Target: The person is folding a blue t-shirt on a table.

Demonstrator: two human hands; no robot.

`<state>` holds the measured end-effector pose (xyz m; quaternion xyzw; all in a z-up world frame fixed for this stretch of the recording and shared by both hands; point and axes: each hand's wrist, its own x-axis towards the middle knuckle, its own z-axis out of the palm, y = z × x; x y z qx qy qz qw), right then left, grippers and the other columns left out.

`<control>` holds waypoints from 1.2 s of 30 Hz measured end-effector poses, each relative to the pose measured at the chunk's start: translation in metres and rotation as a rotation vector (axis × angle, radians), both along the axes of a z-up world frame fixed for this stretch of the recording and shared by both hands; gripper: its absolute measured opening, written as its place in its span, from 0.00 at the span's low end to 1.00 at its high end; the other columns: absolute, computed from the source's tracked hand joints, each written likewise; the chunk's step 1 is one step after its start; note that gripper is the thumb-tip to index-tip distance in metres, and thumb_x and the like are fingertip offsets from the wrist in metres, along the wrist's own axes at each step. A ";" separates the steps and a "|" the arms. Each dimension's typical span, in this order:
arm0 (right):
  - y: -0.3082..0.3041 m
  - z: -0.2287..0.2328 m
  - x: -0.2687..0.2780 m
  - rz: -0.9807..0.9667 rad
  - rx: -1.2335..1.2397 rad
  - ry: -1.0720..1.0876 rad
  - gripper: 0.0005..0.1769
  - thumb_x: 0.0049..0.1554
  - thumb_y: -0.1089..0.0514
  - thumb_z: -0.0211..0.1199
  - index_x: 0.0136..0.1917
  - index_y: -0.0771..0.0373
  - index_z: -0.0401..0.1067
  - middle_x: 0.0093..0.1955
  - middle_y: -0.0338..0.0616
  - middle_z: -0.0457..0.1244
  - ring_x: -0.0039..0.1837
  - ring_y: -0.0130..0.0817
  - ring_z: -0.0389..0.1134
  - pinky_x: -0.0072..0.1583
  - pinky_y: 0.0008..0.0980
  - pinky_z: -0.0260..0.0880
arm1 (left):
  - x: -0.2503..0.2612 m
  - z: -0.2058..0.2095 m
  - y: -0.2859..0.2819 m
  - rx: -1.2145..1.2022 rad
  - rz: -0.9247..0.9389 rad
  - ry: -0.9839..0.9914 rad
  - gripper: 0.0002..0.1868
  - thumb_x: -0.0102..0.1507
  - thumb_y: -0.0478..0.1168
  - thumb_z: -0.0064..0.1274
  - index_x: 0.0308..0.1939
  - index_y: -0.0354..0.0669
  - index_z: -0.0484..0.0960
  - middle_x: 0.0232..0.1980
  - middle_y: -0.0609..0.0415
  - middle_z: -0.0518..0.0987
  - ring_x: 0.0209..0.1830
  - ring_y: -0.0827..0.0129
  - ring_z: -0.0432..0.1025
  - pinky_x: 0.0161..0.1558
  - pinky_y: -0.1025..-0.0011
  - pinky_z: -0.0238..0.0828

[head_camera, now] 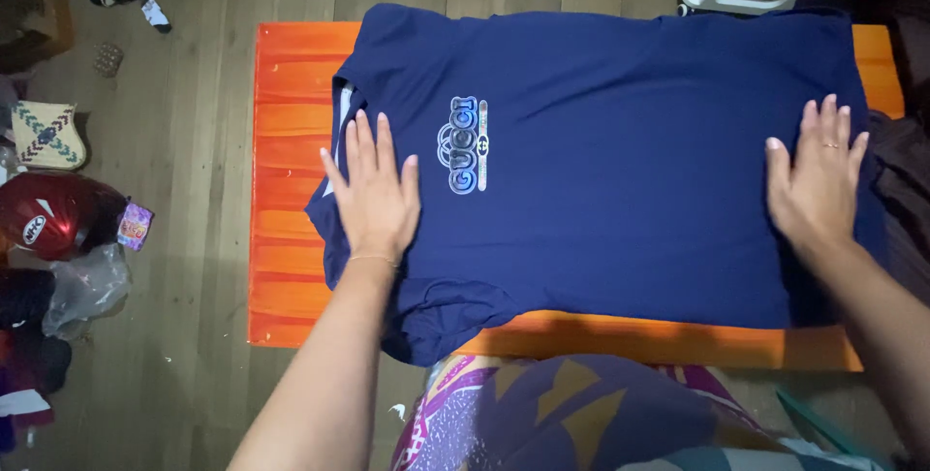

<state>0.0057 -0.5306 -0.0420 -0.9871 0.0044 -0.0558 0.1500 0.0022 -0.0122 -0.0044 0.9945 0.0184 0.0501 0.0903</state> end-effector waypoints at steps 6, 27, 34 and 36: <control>0.122 0.029 0.004 0.183 -0.009 -0.074 0.37 0.66 0.51 0.59 0.81 0.71 0.57 0.85 0.65 0.47 0.86 0.62 0.43 0.81 0.67 0.37 | 0.010 0.008 -0.072 0.005 -0.117 0.004 0.38 0.69 0.53 0.44 0.78 0.39 0.55 0.83 0.41 0.49 0.84 0.53 0.41 0.78 0.43 0.29; 0.018 0.000 -0.016 -0.007 -0.015 -0.030 0.38 0.70 0.47 0.50 0.85 0.71 0.50 0.87 0.65 0.43 0.87 0.57 0.39 0.81 0.58 0.34 | -0.006 0.000 -0.007 -0.031 -0.109 -0.007 0.35 0.70 0.54 0.42 0.80 0.49 0.57 0.83 0.47 0.51 0.83 0.56 0.44 0.78 0.48 0.35; -0.005 -0.004 -0.025 -0.047 -0.005 -0.016 0.36 0.72 0.49 0.45 0.84 0.75 0.48 0.87 0.69 0.42 0.88 0.59 0.37 0.83 0.56 0.33 | -0.008 -0.007 -0.004 -0.059 -0.082 -0.008 0.34 0.71 0.50 0.43 0.80 0.46 0.57 0.83 0.40 0.50 0.83 0.49 0.43 0.78 0.49 0.37; 0.002 -0.006 -0.029 -0.013 0.008 -0.030 0.34 0.71 0.51 0.48 0.83 0.72 0.52 0.87 0.68 0.42 0.88 0.60 0.38 0.83 0.59 0.33 | -0.013 -0.002 -0.016 -0.059 -0.086 -0.032 0.34 0.69 0.49 0.47 0.78 0.43 0.61 0.82 0.37 0.51 0.82 0.47 0.44 0.77 0.47 0.38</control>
